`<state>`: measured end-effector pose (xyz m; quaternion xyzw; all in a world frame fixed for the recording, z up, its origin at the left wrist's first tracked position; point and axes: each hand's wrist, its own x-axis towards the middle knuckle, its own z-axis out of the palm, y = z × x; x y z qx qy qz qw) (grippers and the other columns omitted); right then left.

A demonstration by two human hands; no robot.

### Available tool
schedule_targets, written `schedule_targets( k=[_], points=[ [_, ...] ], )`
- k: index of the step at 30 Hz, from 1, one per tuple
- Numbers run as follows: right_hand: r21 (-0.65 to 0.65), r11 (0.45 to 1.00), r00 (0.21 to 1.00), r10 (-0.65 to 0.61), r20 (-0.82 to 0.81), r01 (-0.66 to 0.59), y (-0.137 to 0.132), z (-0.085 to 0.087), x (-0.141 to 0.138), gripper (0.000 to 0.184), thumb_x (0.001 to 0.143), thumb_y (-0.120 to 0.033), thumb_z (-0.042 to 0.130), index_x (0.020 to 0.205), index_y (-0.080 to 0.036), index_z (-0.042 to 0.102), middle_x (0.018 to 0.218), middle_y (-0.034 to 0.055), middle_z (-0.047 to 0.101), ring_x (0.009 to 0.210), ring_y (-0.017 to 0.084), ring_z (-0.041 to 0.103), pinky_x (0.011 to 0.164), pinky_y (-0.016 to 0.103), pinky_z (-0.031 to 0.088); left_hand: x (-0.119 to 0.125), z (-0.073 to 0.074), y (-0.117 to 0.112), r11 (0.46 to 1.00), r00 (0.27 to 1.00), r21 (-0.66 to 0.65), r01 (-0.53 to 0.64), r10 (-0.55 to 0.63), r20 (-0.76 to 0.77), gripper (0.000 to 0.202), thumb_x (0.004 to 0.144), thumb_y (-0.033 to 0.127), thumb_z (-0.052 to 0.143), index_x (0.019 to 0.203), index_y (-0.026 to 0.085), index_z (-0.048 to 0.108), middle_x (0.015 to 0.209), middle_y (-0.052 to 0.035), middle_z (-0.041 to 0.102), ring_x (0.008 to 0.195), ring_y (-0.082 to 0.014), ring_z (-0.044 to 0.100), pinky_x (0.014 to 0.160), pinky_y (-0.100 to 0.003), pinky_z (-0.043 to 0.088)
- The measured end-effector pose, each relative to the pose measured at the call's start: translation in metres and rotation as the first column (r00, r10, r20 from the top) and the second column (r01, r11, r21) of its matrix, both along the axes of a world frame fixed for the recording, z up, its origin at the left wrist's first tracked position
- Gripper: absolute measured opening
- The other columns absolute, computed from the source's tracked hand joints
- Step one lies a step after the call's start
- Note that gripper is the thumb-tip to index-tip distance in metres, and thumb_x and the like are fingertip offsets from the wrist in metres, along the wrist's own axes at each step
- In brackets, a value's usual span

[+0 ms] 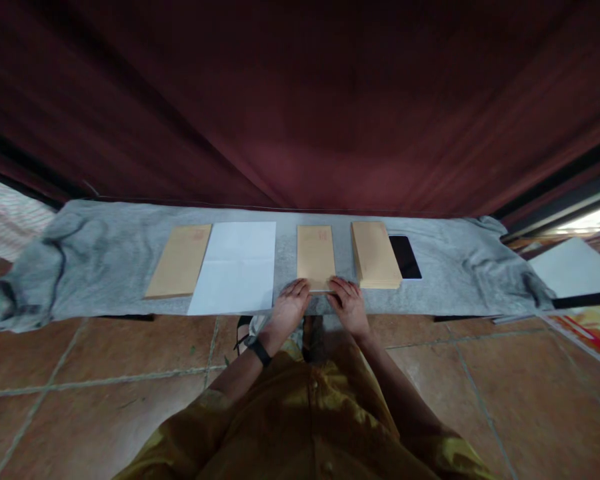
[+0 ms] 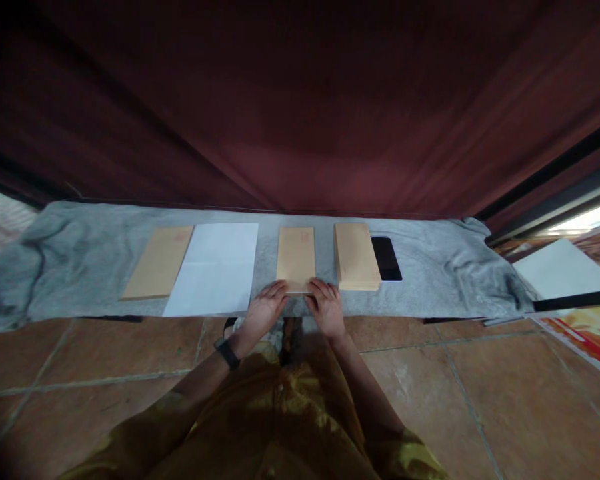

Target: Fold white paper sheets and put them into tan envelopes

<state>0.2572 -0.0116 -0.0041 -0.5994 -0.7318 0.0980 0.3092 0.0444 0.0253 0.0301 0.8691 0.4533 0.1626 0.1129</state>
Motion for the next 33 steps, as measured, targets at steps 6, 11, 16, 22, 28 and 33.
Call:
schedule_targets(
  k=[6,11,16,22,28,33],
  points=[
    [0.0,0.995,0.993,0.102,0.067,-0.102,0.0,0.004,-0.019,0.039,0.103,-0.026,0.049,0.14,-0.022,0.06,0.144,0.0082,0.062,0.14,0.025,0.05,0.123,0.053,0.031,0.005,0.004,-0.005,0.997,0.989,0.055,0.055,-0.047,-0.138,0.036,0.096,0.008,0.049,0.128,0.014,0.062,0.141,-0.0157,0.062,0.134,-0.0254,0.057,0.114,-0.041,0.044],
    [-0.037,0.982,0.98,0.187,0.074,-0.185,-0.004,0.004,-0.031,0.049,0.099,-0.018,0.048,0.147,-0.018,0.053,0.149,0.01,0.057,0.142,0.024,0.049,0.123,0.048,0.036,0.003,0.002,-0.009,0.995,0.98,0.074,0.071,-0.056,-0.193,0.042,0.093,0.005,0.048,0.134,0.012,0.059,0.143,-0.0166,0.06,0.136,-0.0255,0.055,0.116,-0.04,0.043],
    [-0.026,0.987,0.986,0.159,0.055,-0.158,-0.004,0.0,-0.021,0.044,0.102,-0.022,0.048,0.145,-0.021,0.056,0.148,0.0092,0.058,0.14,0.024,0.051,0.122,0.048,0.038,0.001,0.001,-0.006,0.995,0.976,0.063,0.081,-0.066,-0.209,0.041,0.093,0.005,0.048,0.131,0.013,0.061,0.139,-0.0166,0.063,0.133,-0.026,0.057,0.111,-0.041,0.047],
    [0.002,0.99,0.99,0.139,-0.016,-0.139,-0.003,-0.002,-0.005,0.04,0.103,-0.027,0.05,0.143,-0.022,0.058,0.145,0.0095,0.061,0.137,0.025,0.054,0.118,0.05,0.042,-0.001,-0.001,-0.003,0.998,0.985,0.042,0.051,-0.044,-0.167,0.038,0.093,0.005,0.05,0.128,0.013,0.061,0.136,-0.0165,0.065,0.129,-0.026,0.059,0.108,-0.041,0.049],
    [-0.006,0.992,0.989,0.124,-0.087,-0.125,-0.002,-0.002,0.0,0.036,0.104,-0.029,0.05,0.137,-0.024,0.062,0.14,0.0079,0.064,0.133,0.024,0.057,0.116,0.049,0.044,-0.001,0.001,-0.004,0.998,0.985,0.029,0.052,-0.047,-0.167,0.038,0.092,0.002,0.051,0.127,0.013,0.061,0.138,-0.0165,0.063,0.127,-0.0263,0.06,0.108,-0.04,0.048],
    [-0.01,0.998,0.988,0.056,-0.143,-0.058,0.001,-0.003,-0.001,0.029,0.103,-0.03,0.051,0.125,-0.025,0.068,0.131,0.0077,0.069,0.126,0.024,0.061,0.109,0.047,0.048,0.001,0.004,-0.002,1.0,0.991,0.024,0.017,-0.014,-0.13,0.033,0.094,0.004,0.049,0.123,0.013,0.063,0.132,-0.0157,0.066,0.124,-0.0255,0.062,0.105,-0.04,0.049]
  ],
)
